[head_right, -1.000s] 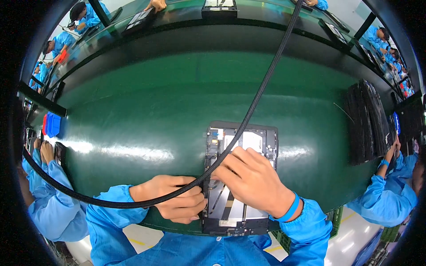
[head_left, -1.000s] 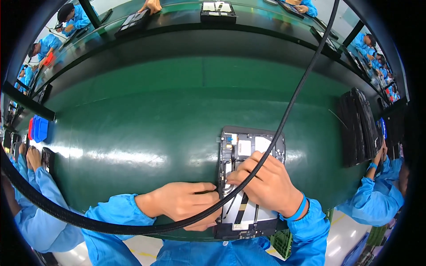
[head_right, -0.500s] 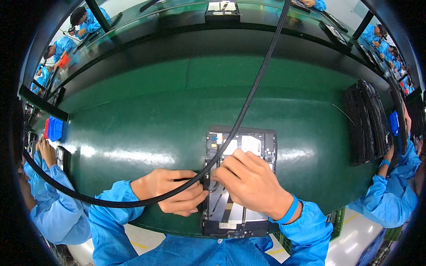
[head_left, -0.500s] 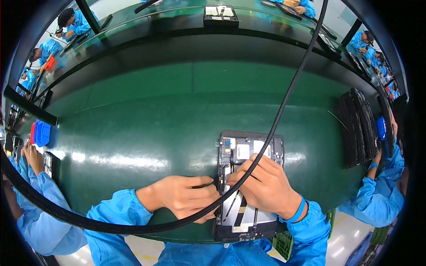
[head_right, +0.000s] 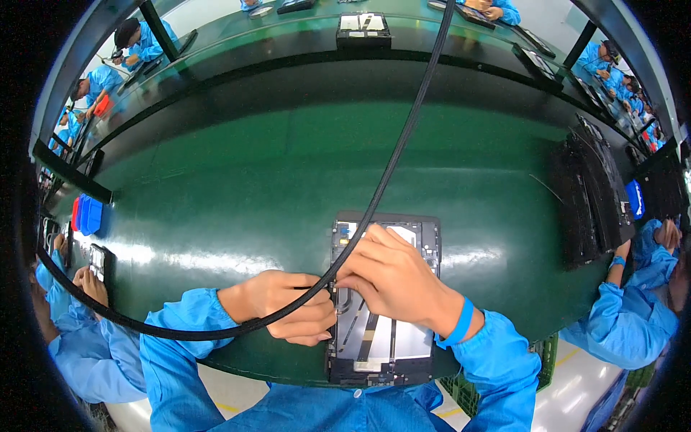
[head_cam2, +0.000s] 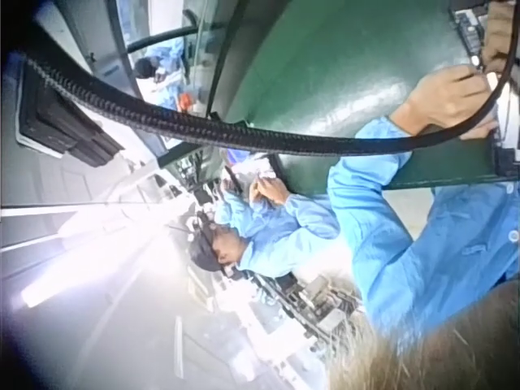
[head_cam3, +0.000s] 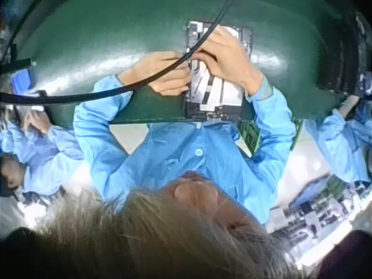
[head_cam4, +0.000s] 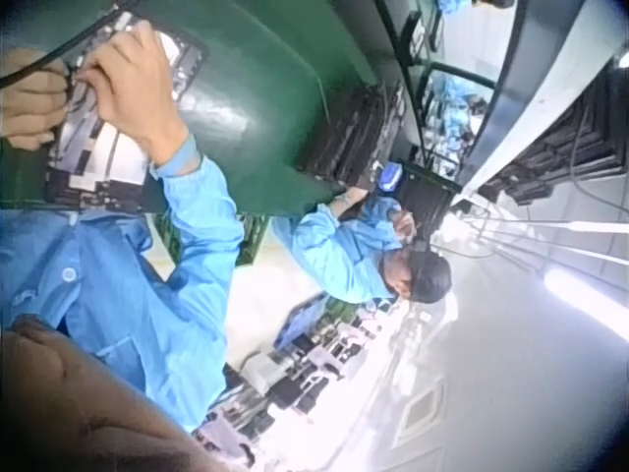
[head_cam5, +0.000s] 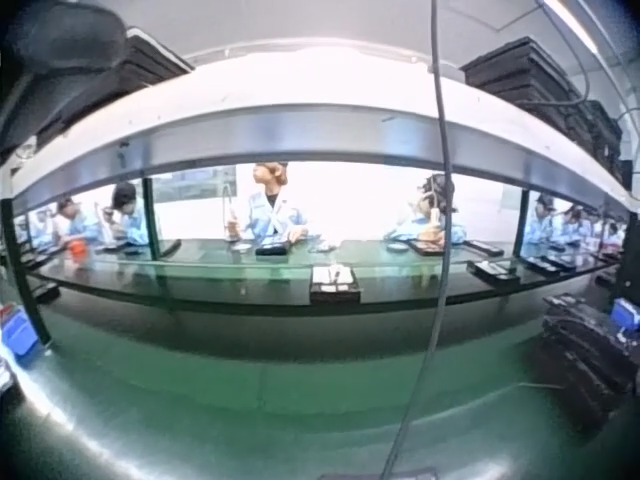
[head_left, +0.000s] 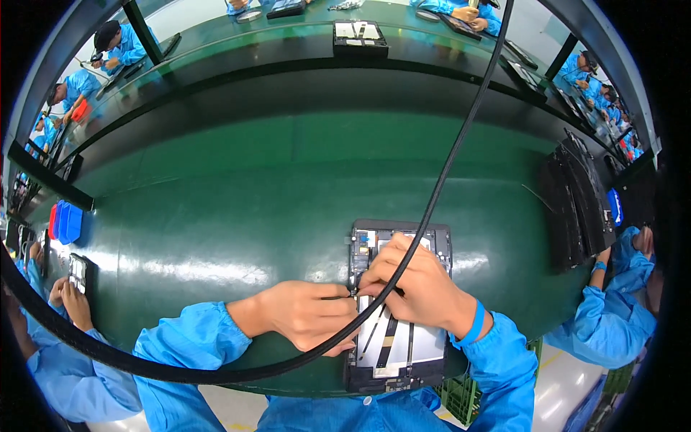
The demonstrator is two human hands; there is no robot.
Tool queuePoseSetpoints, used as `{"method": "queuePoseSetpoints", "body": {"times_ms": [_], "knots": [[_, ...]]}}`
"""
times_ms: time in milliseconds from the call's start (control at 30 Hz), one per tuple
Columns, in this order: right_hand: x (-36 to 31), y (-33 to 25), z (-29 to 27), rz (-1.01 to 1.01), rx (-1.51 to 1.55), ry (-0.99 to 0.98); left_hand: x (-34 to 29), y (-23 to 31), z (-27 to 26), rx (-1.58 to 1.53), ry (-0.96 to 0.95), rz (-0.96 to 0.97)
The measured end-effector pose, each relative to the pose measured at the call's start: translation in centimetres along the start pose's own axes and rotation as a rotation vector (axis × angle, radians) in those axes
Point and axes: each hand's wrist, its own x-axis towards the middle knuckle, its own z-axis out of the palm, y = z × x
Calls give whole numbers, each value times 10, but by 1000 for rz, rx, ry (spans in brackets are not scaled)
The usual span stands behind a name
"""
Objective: The person assembles an electronic device by hand, placing a circuit board and electronic components into a tablet frame and connecting them with ribbon cables on a workbench.
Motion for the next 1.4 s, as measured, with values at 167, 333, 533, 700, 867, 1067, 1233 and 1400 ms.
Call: {"method": "queuePoseSetpoints", "body": {"times_ms": [167, 333, 533, 700, 867, 1067, 1233, 1400], "knots": [[2, 6, 4, 21, 127, 12, 1, -2, -2, -47, 10, 35], [-1, 7, 0, 59, 151, -49, 1, 1, -7, -58, -27, -10], [4, 5, -2, 123, 224, -64, 0, -4, -5, -30, -70, 31], [7, 5, -5, 182, 291, -93, -2, -4, -3, -76, -88, 14], [6, 6, -6, 206, 311, -73, -1, -11, -9, -66, -36, -52], [7, 4, -7, 265, 326, -66, 2, -15, -6, -45, -50, -63], [10, 4, -8, 259, 355, -17, 6, -25, -7, -4, -71, -37], [7, 10, 2, 265, 352, 31, 8, -24, -11, 18, -96, -6]]}}
